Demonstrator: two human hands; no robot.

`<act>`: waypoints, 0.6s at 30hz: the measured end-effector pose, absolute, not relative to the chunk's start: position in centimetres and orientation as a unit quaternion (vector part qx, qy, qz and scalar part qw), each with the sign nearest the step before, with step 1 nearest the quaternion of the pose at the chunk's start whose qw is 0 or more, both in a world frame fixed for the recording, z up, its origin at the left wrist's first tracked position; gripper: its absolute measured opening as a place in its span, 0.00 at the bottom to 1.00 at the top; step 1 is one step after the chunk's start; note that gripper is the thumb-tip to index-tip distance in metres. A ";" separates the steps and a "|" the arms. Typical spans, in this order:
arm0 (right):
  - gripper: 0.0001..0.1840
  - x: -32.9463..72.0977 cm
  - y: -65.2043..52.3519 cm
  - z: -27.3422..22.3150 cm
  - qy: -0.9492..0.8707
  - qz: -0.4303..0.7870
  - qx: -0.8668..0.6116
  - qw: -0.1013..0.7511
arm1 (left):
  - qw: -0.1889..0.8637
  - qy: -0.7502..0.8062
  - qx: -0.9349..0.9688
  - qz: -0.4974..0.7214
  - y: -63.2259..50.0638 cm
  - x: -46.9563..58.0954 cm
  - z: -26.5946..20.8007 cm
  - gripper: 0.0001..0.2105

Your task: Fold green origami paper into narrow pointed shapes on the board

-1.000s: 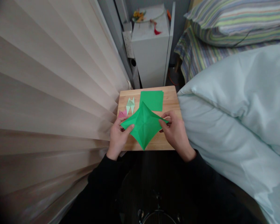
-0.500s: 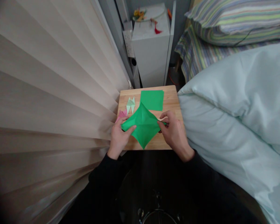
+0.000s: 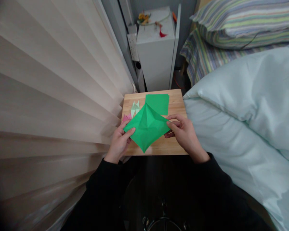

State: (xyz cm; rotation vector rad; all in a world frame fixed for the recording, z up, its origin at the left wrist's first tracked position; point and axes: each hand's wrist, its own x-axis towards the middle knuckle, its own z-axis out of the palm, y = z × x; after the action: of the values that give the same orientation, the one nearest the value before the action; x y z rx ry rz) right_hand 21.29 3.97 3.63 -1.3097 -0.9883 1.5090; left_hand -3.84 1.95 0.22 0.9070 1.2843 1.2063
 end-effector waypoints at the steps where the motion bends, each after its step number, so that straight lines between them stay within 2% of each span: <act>1: 0.24 21.5 4.0 3.9 -0.402 0.610 -0.525 0.437 | 0.558 0.535 0.379 0.508 2.0 -3.9 0.1 0.22; 5: 0.24 21.9 3.8 4.6 -0.449 0.619 -0.487 0.421 | 0.524 0.561 0.414 0.489 2.2 -4.2 -0.5 0.19; 10: 0.32 21.6 3.5 4.5 -0.497 0.632 -0.448 0.391 | 0.453 0.614 0.460 0.453 2.2 -4.3 -0.5 0.14; 18: 0.34 20.9 3.0 4.1 -0.581 0.558 -0.471 0.361 | 0.351 0.652 0.523 0.421 1.8 -4.0 -0.6 0.11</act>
State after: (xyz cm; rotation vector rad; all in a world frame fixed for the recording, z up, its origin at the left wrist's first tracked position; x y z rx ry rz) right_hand 20.88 3.03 4.07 -1.2133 -1.4964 1.4380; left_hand -3.98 1.85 -0.55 1.3551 1.6896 1.0910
